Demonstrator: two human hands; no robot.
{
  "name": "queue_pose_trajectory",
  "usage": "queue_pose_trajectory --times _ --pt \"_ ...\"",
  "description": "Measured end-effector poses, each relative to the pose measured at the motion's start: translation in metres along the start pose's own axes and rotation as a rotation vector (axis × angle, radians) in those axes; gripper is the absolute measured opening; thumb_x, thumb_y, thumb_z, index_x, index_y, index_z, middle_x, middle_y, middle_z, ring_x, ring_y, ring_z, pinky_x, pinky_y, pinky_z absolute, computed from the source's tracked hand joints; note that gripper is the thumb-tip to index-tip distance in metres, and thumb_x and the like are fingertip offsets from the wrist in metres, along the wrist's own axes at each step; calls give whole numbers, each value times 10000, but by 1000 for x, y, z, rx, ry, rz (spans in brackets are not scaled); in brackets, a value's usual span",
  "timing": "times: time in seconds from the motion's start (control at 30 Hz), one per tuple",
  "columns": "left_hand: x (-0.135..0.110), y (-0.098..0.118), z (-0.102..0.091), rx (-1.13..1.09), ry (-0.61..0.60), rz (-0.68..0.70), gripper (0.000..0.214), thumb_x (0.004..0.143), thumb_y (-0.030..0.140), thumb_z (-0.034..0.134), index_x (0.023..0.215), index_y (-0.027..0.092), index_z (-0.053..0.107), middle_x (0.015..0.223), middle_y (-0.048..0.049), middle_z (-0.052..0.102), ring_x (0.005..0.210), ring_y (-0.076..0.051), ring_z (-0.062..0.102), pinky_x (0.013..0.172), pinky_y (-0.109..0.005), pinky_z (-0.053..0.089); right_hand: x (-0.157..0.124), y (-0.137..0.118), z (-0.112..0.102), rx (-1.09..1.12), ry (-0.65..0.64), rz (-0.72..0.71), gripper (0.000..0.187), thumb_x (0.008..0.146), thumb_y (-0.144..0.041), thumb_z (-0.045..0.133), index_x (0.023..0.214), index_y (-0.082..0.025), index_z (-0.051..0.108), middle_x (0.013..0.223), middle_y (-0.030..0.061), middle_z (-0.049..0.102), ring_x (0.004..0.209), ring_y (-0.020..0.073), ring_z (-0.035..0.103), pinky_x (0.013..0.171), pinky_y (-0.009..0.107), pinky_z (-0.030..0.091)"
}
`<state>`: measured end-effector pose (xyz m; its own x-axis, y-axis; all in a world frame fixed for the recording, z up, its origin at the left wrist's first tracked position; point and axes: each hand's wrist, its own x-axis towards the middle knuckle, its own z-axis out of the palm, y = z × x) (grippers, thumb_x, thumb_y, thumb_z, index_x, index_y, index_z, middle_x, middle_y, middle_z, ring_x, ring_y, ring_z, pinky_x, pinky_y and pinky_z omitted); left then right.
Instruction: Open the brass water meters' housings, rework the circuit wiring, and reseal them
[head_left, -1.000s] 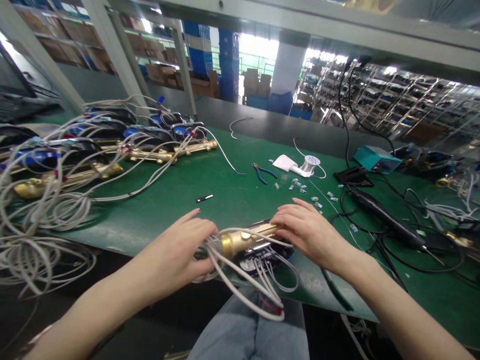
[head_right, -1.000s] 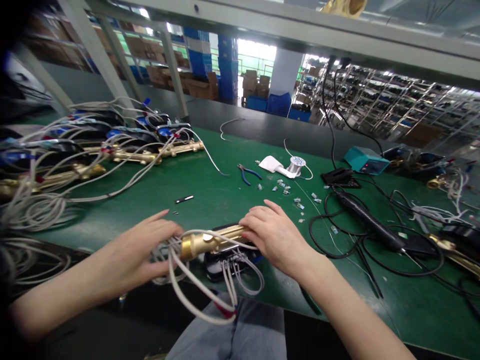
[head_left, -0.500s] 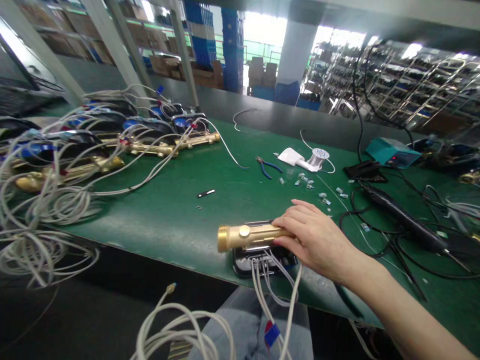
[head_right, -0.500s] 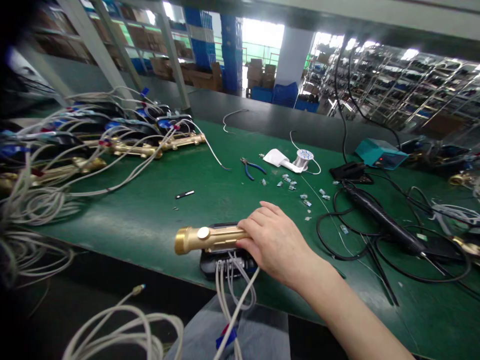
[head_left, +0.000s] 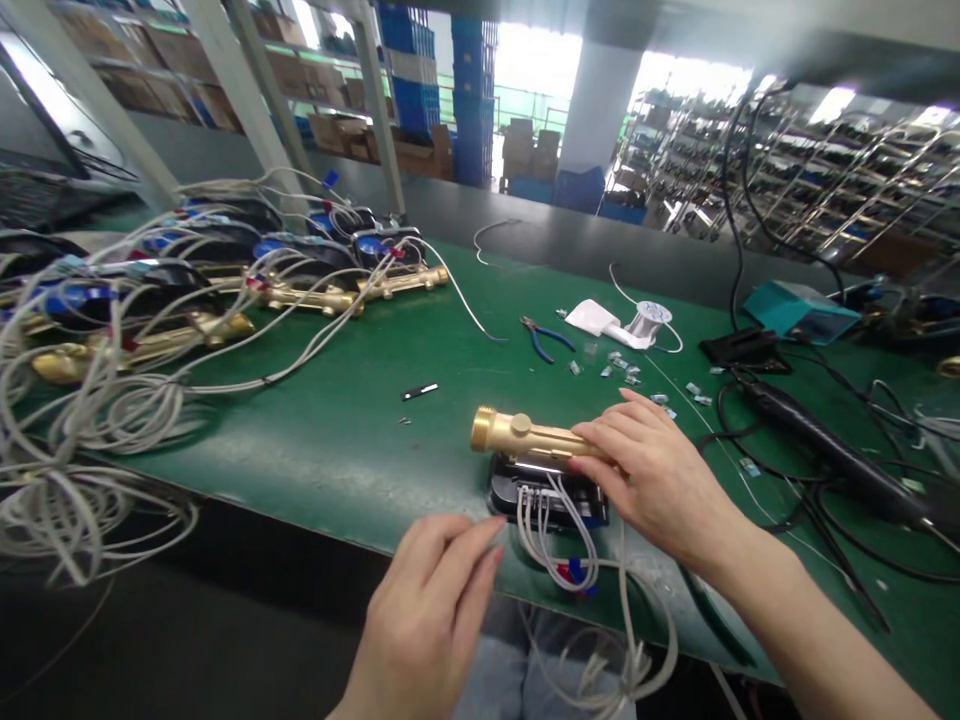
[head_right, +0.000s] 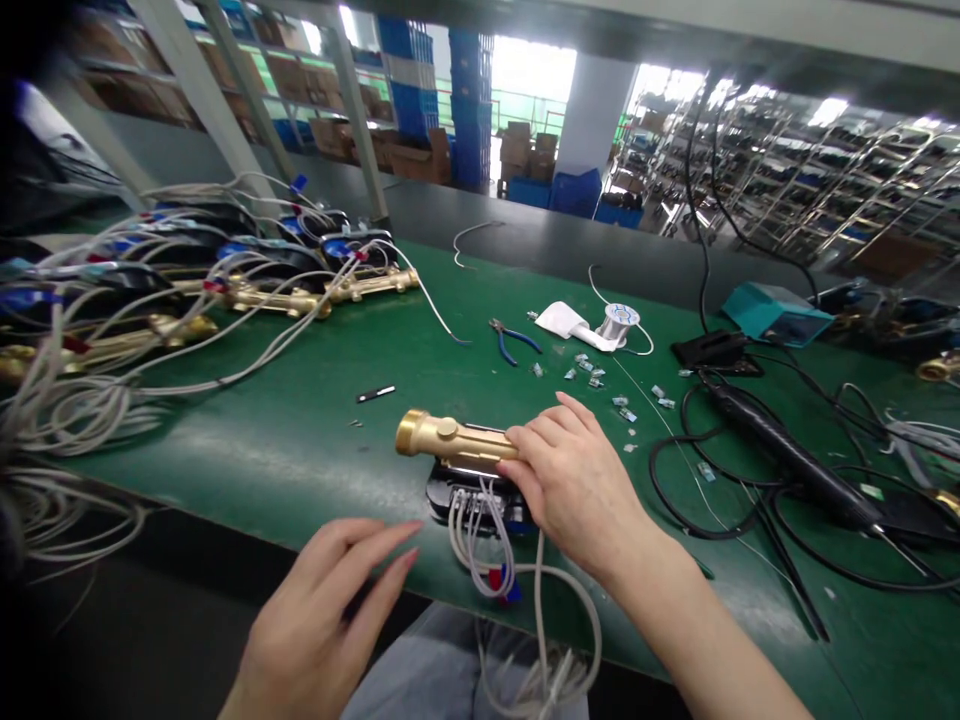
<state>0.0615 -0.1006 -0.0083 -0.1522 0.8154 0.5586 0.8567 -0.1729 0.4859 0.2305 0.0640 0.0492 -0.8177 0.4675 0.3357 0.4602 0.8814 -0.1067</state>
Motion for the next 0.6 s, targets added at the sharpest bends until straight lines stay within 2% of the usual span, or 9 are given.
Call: queue_pose_trajectory --times 0.1,0.23,0.37,0.47,0.6 --pt "18 0 22 -5 -63 -60 225 939 231 471 1135 172 563 865 -38 578 763 -152 608 708 -290 533 0 -1 0 15 3 -1 159 887 -236 569 1007 -155 636 901 20 666 875 174 555 1066 432 320" --pt "23 1 41 39 -73 -111 186 924 288 505 1063 191 582 848 -19 599 689 -152 610 631 -284 507 0 -1 0 24 18 -8 145 875 -215 581 993 -148 634 888 19 660 876 175 545 1050 424 337" --pt "29 5 45 12 -94 -175 131 926 248 487 894 214 610 769 7 576 627 -130 583 572 -250 457 0 0 1 42 22 -2 138 869 -207 587 983 -146 635 883 19 653 877 173 538 1056 413 331" --pt "38 8 45 -21 -115 -198 167 936 220 460 845 206 600 788 2 571 660 -126 586 606 -244 461 0 0 2 54 29 0 148 872 -210 579 986 -136 639 878 27 648 876 178 534 1054 418 334" --pt "37 3 30 -29 -6 -143 151 938 158 442 854 198 560 816 6 558 727 -108 580 678 -217 462 -1 0 4 64 35 9 152 875 -222 573 977 -134 644 869 34 641 877 185 530 1048 429 339"
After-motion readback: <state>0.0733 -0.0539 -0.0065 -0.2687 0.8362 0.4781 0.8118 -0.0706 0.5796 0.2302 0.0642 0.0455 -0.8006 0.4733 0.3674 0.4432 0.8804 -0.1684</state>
